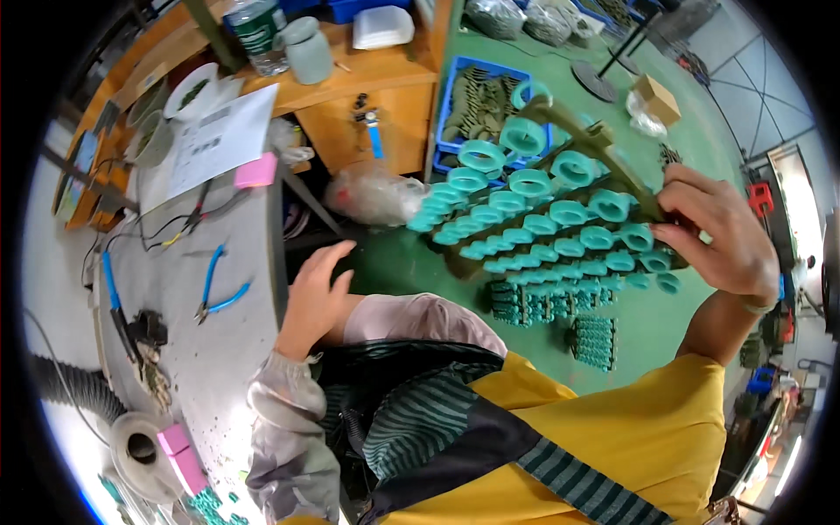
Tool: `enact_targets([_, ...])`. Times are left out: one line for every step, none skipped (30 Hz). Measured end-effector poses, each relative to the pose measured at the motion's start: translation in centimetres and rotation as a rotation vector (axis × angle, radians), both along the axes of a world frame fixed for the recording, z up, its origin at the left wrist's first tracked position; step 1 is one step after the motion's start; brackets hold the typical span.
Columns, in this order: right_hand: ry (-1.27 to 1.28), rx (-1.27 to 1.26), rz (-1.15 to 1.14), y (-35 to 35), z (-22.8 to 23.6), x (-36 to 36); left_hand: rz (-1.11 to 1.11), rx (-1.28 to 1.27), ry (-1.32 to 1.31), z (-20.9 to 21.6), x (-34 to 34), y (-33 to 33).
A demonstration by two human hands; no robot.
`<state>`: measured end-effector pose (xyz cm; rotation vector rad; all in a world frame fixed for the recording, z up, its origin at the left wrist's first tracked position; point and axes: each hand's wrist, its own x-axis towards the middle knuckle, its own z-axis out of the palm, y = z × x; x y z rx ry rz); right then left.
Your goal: The person is placing green plastic rings into a green plastic frame by hand and using a heat tool to fuse the edges. They then lift the frame and use a pair of snips to trim a portion of the plastic.
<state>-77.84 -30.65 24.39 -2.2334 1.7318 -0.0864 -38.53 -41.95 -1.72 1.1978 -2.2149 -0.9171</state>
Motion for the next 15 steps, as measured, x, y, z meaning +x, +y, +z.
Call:
enact_targets([0.011, 0.018, -0.033, -0.1, -1.2, -1.4, -0.033, -0.204, -0.165, -1.5, 0.4, -0.4])
enact_targets([0.075, -0.053, -0.048, -0.4, -2.6, -3.0, -0.046, -0.259, -0.270, -2.3, 1.7, -0.4])
enact_targets([0.145, -0.121, -0.063, -0.8, -4.0, -4.4, -0.061, -0.314, -0.369, -3.3, 2.8, -0.4])
enact_targets([0.143, -0.084, -0.110, -2.0, -6.3, -5.6, -0.049, -0.298, -0.397, -3.9, 4.6, -0.1])
enact_targets([0.139, -0.074, -0.107, -2.6, -8.0, -6.6, -0.090, -0.338, -0.538, -4.4, 6.0, 0.1])
enact_targets([0.181, -0.083, -0.144, -3.3, -9.9, -7.8, -0.124, -0.378, -0.683, -4.4, 6.7, 0.6])
enact_targets([0.238, -0.078, -0.204, -3.6, -12.2, -9.5, -0.145, -0.365, -0.675, -5.2, 6.1, 0.4])
enact_targets([0.239, -0.067, -0.206, -4.1, -14.0, -11.0, -0.155, -0.375, -0.688, -5.1, 5.7, 0.4])
enact_targets([0.279, -0.038, -0.252, -4.6, -16.1, -12.5, -0.160, -0.383, -0.710, -5.0, 5.5, 0.6])
enact_targets([0.319, -0.012, -0.295, -5.2, -18.2, -14.0, -0.160, -0.372, -0.717, -5.0, 5.5, 0.7])
enact_targets([0.318, -0.005, -0.290, -5.8, -20.3, -15.4, -0.171, -0.411, -0.723, -5.2, 5.5, 0.6])
enact_targets([0.334, 0.008, -0.340, -6.5, -22.5, -16.8, -0.180, -0.450, -0.729, -5.4, 5.6, 0.6])
enact_targets([0.352, 0.020, -0.388, -7.2, -24.9, -18.1, -0.175, -0.441, -0.733, -5.5, 5.6, 0.6])
enact_targets([0.343, 0.073, -0.401, -8.1, -27.7, -19.5, -0.167, -0.438, -0.750, -5.6, 5.6, 0.7])
enact_targets([0.337, 0.125, -0.413, -9.1, -30.5, -20.6, -0.157, -0.436, -0.764, -5.6, 5.5, 0.8])
